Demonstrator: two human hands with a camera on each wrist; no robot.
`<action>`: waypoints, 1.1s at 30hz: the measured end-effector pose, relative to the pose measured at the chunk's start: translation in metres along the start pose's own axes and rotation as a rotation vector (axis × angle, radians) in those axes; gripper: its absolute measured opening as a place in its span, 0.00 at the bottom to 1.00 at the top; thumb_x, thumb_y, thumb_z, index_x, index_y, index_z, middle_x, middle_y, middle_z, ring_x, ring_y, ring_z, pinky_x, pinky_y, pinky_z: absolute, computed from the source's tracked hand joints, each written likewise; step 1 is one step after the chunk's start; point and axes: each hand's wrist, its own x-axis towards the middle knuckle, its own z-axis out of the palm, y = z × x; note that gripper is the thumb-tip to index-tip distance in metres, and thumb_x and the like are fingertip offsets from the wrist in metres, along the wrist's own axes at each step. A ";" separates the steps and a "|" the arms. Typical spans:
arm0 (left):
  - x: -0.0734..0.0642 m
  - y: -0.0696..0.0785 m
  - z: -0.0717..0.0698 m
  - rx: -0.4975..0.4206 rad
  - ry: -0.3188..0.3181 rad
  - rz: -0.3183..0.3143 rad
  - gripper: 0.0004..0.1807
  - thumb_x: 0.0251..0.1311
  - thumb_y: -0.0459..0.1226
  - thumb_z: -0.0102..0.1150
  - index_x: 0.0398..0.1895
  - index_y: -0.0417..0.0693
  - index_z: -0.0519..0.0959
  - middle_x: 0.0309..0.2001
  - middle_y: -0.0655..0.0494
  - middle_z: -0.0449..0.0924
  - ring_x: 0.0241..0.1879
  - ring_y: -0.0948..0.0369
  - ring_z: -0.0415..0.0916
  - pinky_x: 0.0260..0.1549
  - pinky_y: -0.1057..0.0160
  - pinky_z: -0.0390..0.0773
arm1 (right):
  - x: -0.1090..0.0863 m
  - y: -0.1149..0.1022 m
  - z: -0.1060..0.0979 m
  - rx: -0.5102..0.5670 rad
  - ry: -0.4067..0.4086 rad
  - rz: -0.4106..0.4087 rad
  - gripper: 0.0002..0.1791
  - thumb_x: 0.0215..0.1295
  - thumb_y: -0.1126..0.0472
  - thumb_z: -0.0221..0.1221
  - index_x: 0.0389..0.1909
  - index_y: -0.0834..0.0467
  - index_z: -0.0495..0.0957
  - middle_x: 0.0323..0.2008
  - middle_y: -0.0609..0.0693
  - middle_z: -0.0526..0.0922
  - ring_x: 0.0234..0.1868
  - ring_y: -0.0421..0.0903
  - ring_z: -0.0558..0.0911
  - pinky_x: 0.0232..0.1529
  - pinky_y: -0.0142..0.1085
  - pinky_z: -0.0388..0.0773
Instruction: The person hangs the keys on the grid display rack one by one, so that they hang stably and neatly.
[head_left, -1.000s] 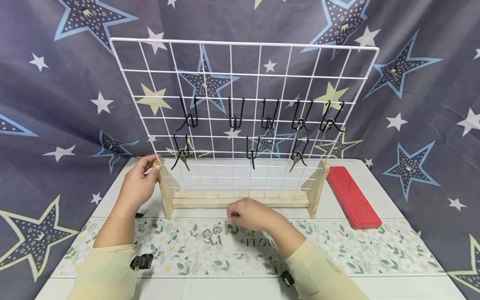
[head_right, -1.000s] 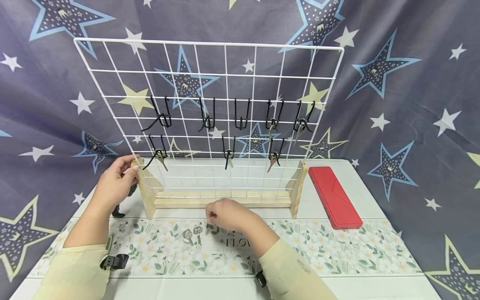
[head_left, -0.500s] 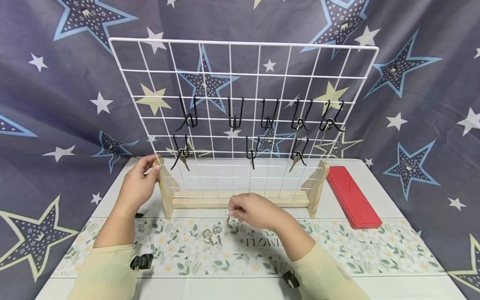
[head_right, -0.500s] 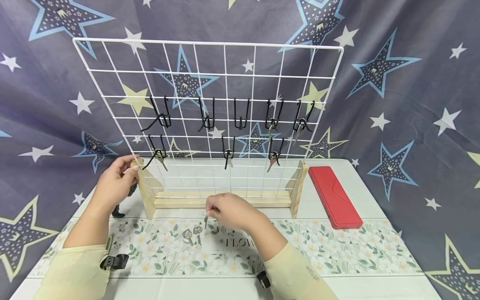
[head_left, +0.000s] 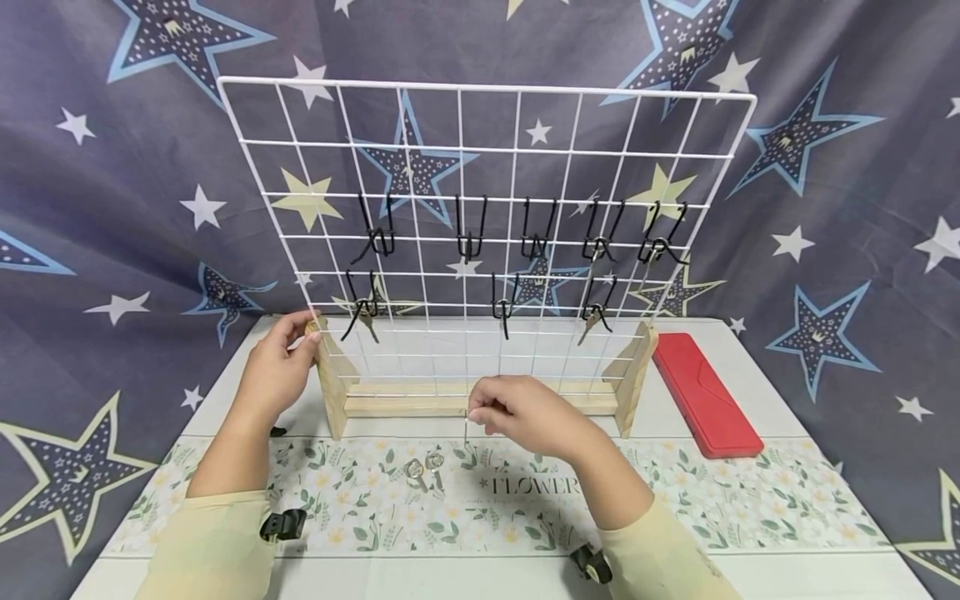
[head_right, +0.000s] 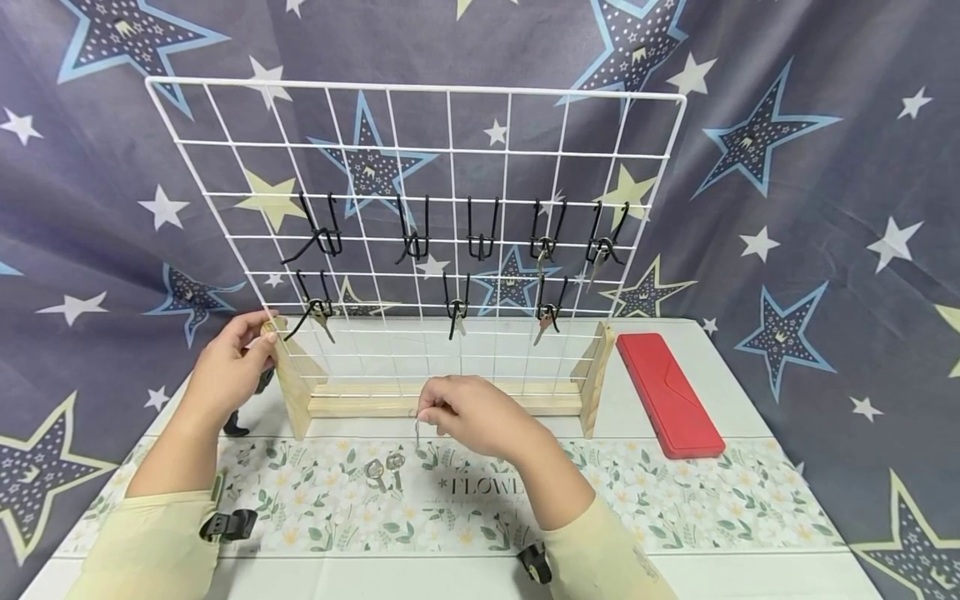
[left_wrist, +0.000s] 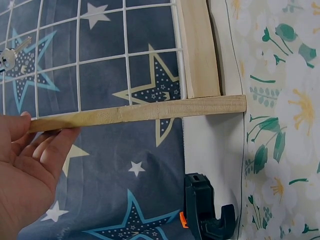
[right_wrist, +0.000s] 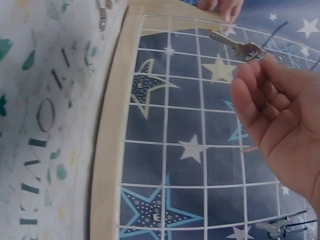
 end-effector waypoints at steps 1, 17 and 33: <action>0.000 0.000 0.000 0.000 0.000 0.001 0.26 0.76 0.47 0.43 0.71 0.48 0.64 0.68 0.39 0.68 0.59 0.39 0.75 0.57 0.47 0.80 | -0.001 -0.001 -0.002 0.018 0.011 -0.007 0.04 0.72 0.54 0.57 0.36 0.47 0.77 0.27 0.39 0.79 0.29 0.34 0.79 0.32 0.30 0.82; 0.000 0.000 -0.001 0.003 -0.003 -0.007 0.26 0.76 0.49 0.42 0.71 0.49 0.64 0.69 0.40 0.67 0.60 0.40 0.74 0.57 0.48 0.80 | -0.019 -0.004 -0.030 0.316 0.272 -0.046 0.03 0.71 0.56 0.58 0.36 0.49 0.78 0.26 0.45 0.82 0.30 0.42 0.82 0.30 0.33 0.83; 0.001 -0.001 0.001 0.001 0.007 0.000 0.25 0.76 0.48 0.43 0.71 0.49 0.65 0.68 0.40 0.69 0.59 0.40 0.75 0.56 0.50 0.81 | -0.021 -0.006 -0.050 0.588 0.502 -0.299 0.02 0.72 0.70 0.53 0.38 0.66 0.73 0.29 0.60 0.80 0.30 0.51 0.83 0.33 0.42 0.88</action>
